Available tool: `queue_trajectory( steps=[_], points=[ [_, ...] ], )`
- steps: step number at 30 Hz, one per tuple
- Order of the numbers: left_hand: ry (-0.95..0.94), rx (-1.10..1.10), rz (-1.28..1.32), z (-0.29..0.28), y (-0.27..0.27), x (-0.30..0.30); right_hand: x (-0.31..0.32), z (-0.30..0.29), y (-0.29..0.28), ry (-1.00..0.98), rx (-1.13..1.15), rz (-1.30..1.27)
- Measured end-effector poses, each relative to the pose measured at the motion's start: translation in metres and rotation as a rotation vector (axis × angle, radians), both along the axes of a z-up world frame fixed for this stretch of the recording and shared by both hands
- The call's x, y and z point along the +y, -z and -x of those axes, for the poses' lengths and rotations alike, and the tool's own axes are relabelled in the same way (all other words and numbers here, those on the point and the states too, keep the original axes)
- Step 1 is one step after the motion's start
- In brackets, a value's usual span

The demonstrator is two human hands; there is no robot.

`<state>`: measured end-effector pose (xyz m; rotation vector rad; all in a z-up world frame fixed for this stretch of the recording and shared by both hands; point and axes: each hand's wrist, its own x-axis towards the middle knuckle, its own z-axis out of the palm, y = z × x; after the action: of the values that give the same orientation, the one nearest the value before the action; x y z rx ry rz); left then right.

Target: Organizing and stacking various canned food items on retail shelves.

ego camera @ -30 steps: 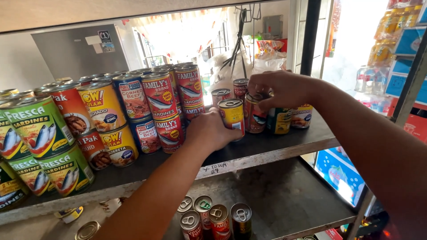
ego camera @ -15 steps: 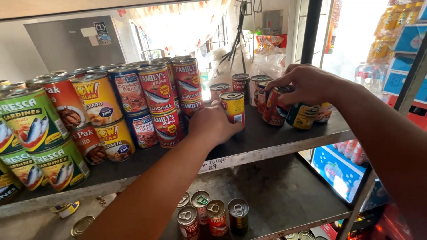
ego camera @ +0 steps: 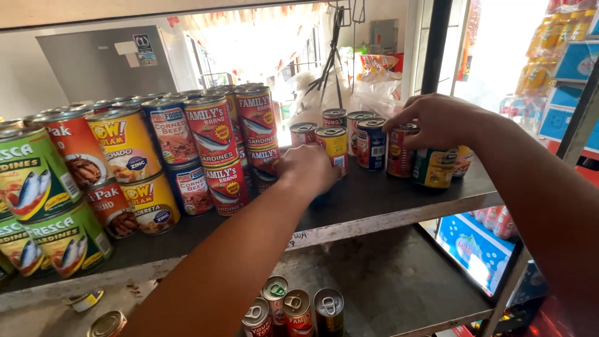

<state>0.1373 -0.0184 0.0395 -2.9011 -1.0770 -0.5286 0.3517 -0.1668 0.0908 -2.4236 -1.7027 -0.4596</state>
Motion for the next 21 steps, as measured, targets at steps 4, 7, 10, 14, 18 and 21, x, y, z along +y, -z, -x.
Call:
queue_trajectory(
  steps=[4, 7, 10, 14, 18, 21],
  points=[
    [-0.014, 0.006, -0.008, 0.002, -0.005, -0.008, -0.001, 0.005, -0.006, 0.006, 0.014, 0.023],
    [-0.006, -0.011, -0.005, -0.005, 0.003, -0.001, 0.004, 0.029, -0.016, 0.027, -0.022, 0.048],
    [0.084, 0.041, -0.103, -0.013, 0.017, 0.011, 0.019, 0.051, -0.021, 0.059, -0.065, -0.043],
    [0.183, 0.102, -0.076, -0.012, 0.021, 0.008, 0.044, 0.057, -0.02, 0.338, -0.081, 0.085],
    [0.341, 0.3, -0.259, -0.006, 0.022, -0.001, 0.071, 0.005, -0.007, 0.279, -0.117, 0.204],
    [0.379, 0.323, -0.333, -0.015, 0.03, 0.006, 0.077, -0.018, -0.007, 0.126, -0.04, 0.166]
  ],
)
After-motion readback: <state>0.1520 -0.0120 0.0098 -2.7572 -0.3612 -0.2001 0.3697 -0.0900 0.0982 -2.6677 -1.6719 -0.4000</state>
